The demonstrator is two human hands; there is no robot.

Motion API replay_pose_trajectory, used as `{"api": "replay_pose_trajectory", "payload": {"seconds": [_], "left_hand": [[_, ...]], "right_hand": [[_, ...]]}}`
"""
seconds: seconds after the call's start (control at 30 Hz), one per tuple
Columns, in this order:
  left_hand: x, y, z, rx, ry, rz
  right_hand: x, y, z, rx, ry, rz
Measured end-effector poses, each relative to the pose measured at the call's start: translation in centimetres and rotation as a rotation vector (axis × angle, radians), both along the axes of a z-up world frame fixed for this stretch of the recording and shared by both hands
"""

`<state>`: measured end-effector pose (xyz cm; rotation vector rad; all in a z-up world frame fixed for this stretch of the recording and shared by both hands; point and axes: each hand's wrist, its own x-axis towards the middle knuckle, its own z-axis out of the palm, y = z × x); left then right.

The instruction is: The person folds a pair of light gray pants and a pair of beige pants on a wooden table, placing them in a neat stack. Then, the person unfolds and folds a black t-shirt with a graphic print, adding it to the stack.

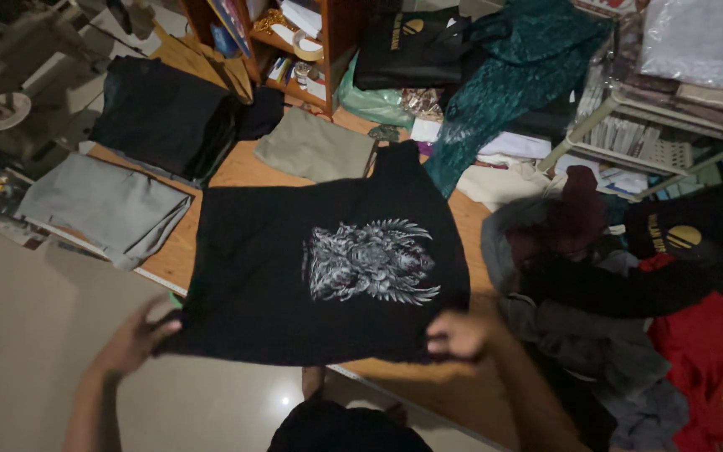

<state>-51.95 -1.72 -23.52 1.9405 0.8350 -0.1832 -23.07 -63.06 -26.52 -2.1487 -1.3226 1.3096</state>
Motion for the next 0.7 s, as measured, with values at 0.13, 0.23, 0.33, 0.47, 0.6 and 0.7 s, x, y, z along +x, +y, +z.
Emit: {"api": "replay_pose_trajectory", "payload": {"seconds": [0.13,0.23,0.33,0.47,0.6,0.7], "left_hand": [[7.7,3.3,1.4,-0.210,-0.306,0.089],[14.8,3.8,-3.1,-0.012,-0.373,0.287],[15.9,3.5,-7.1,0.143,-0.248,0.239],[15.5,1.9,-9.8,0.137,-0.393,0.058],[14.6,1.9,-10.3,0.578,-0.157,0.094],[15.1,2.5,-10.2,0.527,-0.074,0.028]], "right_hand": [[9.3,6.7,7.3,0.336,-0.321,-0.644],[11.5,9.9,9.9,0.834,-1.439,-0.765],[11.4,10.0,7.2,0.569,-1.054,-1.030],[8.0,5.7,-1.7,0.456,-0.699,-0.991],[5.1,2.5,-8.2,0.472,-0.696,-1.120],[5.1,2.1,-9.1,0.433,-0.671,-1.303]]}}
